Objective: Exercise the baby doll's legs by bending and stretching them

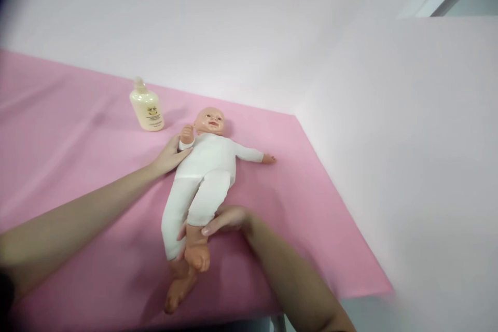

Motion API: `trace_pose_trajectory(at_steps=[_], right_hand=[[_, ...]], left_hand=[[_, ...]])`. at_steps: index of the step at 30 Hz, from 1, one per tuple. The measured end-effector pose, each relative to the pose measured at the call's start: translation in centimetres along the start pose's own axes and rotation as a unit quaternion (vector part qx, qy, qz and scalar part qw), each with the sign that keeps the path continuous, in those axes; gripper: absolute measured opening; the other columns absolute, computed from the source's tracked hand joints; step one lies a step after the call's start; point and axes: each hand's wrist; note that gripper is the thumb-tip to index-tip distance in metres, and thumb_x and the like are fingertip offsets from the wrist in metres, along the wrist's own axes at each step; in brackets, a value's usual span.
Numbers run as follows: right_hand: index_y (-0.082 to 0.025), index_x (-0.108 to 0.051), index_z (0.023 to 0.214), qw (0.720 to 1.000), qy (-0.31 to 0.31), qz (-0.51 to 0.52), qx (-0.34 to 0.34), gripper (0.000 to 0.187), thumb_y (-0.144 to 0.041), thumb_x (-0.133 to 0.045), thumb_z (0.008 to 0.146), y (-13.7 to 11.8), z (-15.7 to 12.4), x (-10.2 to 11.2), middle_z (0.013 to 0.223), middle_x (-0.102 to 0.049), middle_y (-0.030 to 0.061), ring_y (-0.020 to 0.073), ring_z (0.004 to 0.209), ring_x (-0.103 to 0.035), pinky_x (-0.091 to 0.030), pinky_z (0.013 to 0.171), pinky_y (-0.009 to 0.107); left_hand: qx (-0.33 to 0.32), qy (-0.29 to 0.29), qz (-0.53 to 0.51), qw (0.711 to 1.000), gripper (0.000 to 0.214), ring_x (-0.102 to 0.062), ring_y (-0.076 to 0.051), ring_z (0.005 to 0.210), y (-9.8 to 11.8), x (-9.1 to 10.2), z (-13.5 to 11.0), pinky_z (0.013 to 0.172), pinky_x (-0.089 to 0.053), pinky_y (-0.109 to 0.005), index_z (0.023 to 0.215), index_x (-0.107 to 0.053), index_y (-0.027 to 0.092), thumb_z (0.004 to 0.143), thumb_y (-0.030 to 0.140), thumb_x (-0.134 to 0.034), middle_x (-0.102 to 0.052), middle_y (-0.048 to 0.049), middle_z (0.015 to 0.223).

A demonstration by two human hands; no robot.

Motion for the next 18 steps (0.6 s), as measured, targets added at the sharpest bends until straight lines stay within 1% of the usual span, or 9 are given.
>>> trace_pose_trajectory(at_steps=[3, 9, 12, 15, 18], right_hand=[[-0.012, -0.071, 0.109, 1.000, 0.011, -0.001, 0.006, 0.063, -0.056, -0.093, 0.069, 0.03, 0.00, 0.05, 0.105, -0.084, 0.0154, 0.0265, 0.110, -0.079, -0.056, 0.099, 0.033], [-0.012, -0.072, 0.106, 1.000, 0.000, -0.002, 0.013, 0.060, -0.055, -0.093, 0.071, -0.04, 0.12, 0.07, 0.098, -0.084, 0.0131, 0.0242, 0.103, -0.081, -0.056, 0.098, 0.031], [-0.012, -0.071, 0.109, 1.000, -0.001, -0.001, 0.005, 0.064, -0.058, -0.094, 0.070, -0.18, 0.21, -0.16, 0.097, -0.084, 0.0126, 0.0252, 0.102, -0.081, -0.056, 0.098, 0.033], [-0.011, -0.069, 0.112, 1.000, 0.001, -0.001, -0.005, 0.070, -0.062, -0.092, 0.069, -0.47, 0.32, -0.48, 0.098, -0.084, 0.0144, 0.0280, 0.105, -0.081, -0.057, 0.101, 0.037], [-0.011, -0.068, 0.113, 1.000, -0.001, -0.002, -0.030, 0.077, -0.064, -0.094, 0.064, -0.71, 0.54, -0.64, 0.102, -0.084, 0.0169, 0.0302, 0.108, -0.080, -0.056, 0.103, 0.040]], left_hand=[[0.000, -0.002, 0.000, 1.000, 0.046, -0.070, -0.034, 0.120, 0.09, 0.05, 0.01, 0.109, -0.057, -0.054, 0.127, -0.061, 0.018, 0.093, 0.049, -0.063, -0.073, -0.0135, 0.125], [0.010, -0.005, -0.001, 1.000, 0.050, -0.069, -0.034, 0.123, -0.02, 0.00, -0.02, 0.110, -0.057, -0.054, 0.130, -0.060, 0.018, 0.093, 0.052, -0.063, -0.072, -0.0136, 0.127], [0.008, -0.002, -0.009, 1.000, 0.051, -0.068, -0.034, 0.123, -0.03, -0.03, -0.04, 0.110, -0.056, -0.054, 0.132, -0.060, 0.018, 0.093, 0.050, -0.063, -0.072, -0.0140, 0.129], [0.006, -0.002, -0.015, 1.000, 0.051, -0.068, -0.034, 0.124, -0.03, -0.03, -0.05, 0.111, -0.056, -0.055, 0.133, -0.061, 0.018, 0.093, 0.051, -0.063, -0.072, -0.0139, 0.130], [0.011, -0.003, -0.012, 1.000, 0.052, -0.068, -0.035, 0.125, -0.04, 0.01, -0.04, 0.112, -0.055, -0.056, 0.132, -0.061, 0.019, 0.092, 0.052, -0.064, -0.073, -0.0137, 0.130]])
Point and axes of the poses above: each hand's wrist, its own z-axis towards the middle knuckle, its own x-axis out of the back of the hand, y = z × x
